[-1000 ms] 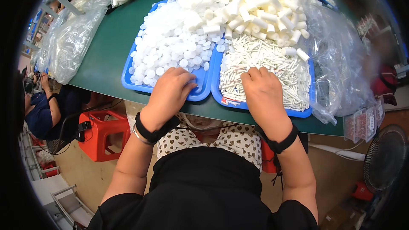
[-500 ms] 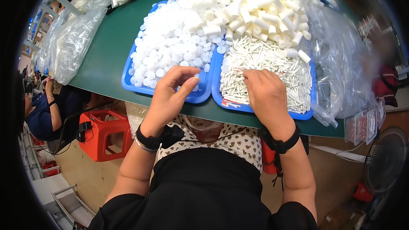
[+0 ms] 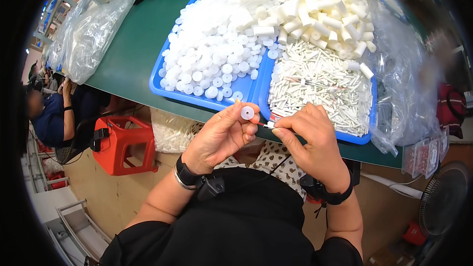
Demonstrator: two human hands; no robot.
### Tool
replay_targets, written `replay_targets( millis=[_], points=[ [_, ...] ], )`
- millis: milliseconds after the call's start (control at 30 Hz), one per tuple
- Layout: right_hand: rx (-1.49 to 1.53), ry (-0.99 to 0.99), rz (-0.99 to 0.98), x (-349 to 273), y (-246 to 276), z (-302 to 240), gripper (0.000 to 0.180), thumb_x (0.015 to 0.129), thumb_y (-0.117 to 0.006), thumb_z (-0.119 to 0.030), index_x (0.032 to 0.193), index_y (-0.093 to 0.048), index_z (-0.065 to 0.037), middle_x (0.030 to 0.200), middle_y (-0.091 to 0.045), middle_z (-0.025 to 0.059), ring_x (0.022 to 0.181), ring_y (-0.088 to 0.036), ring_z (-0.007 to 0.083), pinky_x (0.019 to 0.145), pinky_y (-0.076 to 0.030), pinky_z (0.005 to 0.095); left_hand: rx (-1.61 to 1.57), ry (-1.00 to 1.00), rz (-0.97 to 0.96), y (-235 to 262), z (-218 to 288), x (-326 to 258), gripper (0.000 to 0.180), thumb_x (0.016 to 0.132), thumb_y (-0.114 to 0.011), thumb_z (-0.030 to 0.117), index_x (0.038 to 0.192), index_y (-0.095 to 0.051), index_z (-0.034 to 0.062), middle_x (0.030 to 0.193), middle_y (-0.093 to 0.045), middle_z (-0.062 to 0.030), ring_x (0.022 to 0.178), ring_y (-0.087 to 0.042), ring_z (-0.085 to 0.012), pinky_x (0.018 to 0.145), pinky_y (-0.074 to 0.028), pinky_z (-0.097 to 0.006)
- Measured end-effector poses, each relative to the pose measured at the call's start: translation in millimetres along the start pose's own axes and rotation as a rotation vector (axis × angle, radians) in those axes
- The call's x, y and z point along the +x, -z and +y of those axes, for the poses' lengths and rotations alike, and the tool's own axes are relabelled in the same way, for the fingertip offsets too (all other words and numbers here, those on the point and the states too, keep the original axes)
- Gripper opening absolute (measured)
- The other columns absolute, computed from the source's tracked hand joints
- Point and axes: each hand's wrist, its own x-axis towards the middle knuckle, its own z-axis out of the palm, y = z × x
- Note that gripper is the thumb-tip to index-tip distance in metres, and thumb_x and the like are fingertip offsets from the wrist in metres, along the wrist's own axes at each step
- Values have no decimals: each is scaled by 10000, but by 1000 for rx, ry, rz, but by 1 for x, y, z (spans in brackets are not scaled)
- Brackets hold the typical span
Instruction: The person repeatedly picks up small white plastic caps and thin white rods from blue trays on a table. They insert the rods into the caps by hand and place the assembled units back into the tray. The process is repetitive and involves handling small parts one at a time.
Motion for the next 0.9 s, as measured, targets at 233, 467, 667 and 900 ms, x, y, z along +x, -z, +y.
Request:
replay_targets(
  millis=[233, 467, 667, 900],
  points=[
    [-9, -71, 57, -5, -6, 2, 72, 837, -720, -83, 837, -663, -39, 737, -612, 52, 710, -498, 238, 696, -375, 349, 10, 5, 2, 2, -4, -1, 387, 1021, -532, 364, 1156, -600, 8, 972, -639, -37, 802, -585, -100, 744, -496, -250],
    [-29, -41, 32, -5, -4, 0, 56, 821, -714, -51, 832, -662, -33, 725, -602, 53, 685, -487, 231, 677, -372, 350, 100, -17, 33, -1, -8, -2, 321, 1005, -581, 296, 1152, -615, 13, 959, -635, -27, 805, -585, -89, 744, -499, -241],
    [-40, -38, 71, -5, -15, -10, 62, 822, -704, -36, 854, -652, -33, 727, -600, 65, 643, -493, 245, 627, -383, 365, 44, -3, 19, -5, -22, -2, 302, 996, -600, 270, 1152, -624, 13, 917, -640, -31, 798, -582, -95, 760, -500, -244],
    [-342, 160, 188, -14, -41, -7, 106, 816, -666, 6, 905, -608, 5, 688, -519, 86, 600, -468, 261, 567, -373, 383, -110, -7, 26, -3, -40, 1, 303, 987, -614, 262, 1170, -619, 21, 919, -644, -13, 813, -603, -83, 789, -528, -259]
  ],
)
